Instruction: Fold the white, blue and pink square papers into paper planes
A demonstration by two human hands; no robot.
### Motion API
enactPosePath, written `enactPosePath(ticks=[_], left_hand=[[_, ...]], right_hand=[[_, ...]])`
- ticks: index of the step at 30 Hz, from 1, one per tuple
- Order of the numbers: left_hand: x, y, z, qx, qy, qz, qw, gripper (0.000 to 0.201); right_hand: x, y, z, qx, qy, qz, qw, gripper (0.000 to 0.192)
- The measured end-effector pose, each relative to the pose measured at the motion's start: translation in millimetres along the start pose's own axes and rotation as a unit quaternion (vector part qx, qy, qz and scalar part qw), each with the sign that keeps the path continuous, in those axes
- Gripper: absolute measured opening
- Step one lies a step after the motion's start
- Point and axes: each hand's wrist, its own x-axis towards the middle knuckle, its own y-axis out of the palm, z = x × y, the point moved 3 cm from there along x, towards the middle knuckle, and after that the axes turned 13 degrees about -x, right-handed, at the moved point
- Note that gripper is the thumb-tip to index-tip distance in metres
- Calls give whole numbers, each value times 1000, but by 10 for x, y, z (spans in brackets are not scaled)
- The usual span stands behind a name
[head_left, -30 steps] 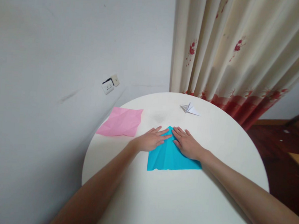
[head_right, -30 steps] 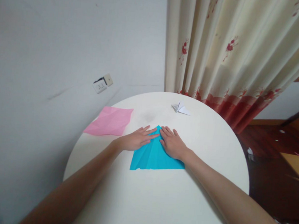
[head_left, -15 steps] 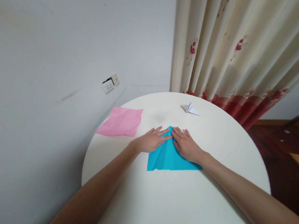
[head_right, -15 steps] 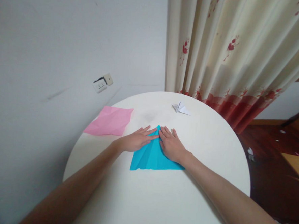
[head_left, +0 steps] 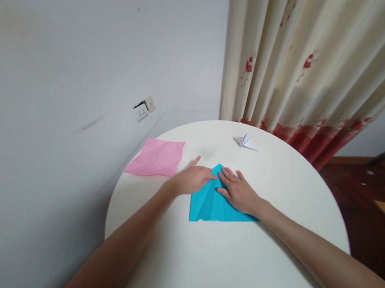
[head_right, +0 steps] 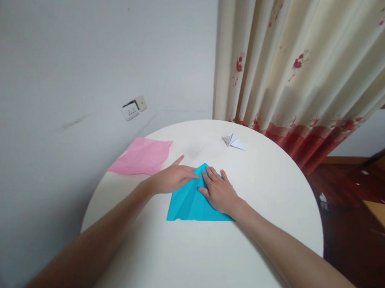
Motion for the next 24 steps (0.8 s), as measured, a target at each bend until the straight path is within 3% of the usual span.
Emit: enactPosePath(ticks=[4, 9, 16, 24], left_hand=[[87, 49, 34, 26, -31, -65, 997, 43], [121, 268, 153, 51, -39, 3, 998, 48], [160, 281, 217, 40, -53, 2, 998, 50], [162, 301, 212, 27, -58, 12, 998, 52]], right_hand=[[-2, -1, 14, -7, -2, -7, 1000, 75], [-3, 17, 21, -11, -5, -15, 1000, 76], [-3, 17, 37, -21, -1, -22, 1000, 78], [-26, 17, 37, -14, -48, -40, 998, 82]])
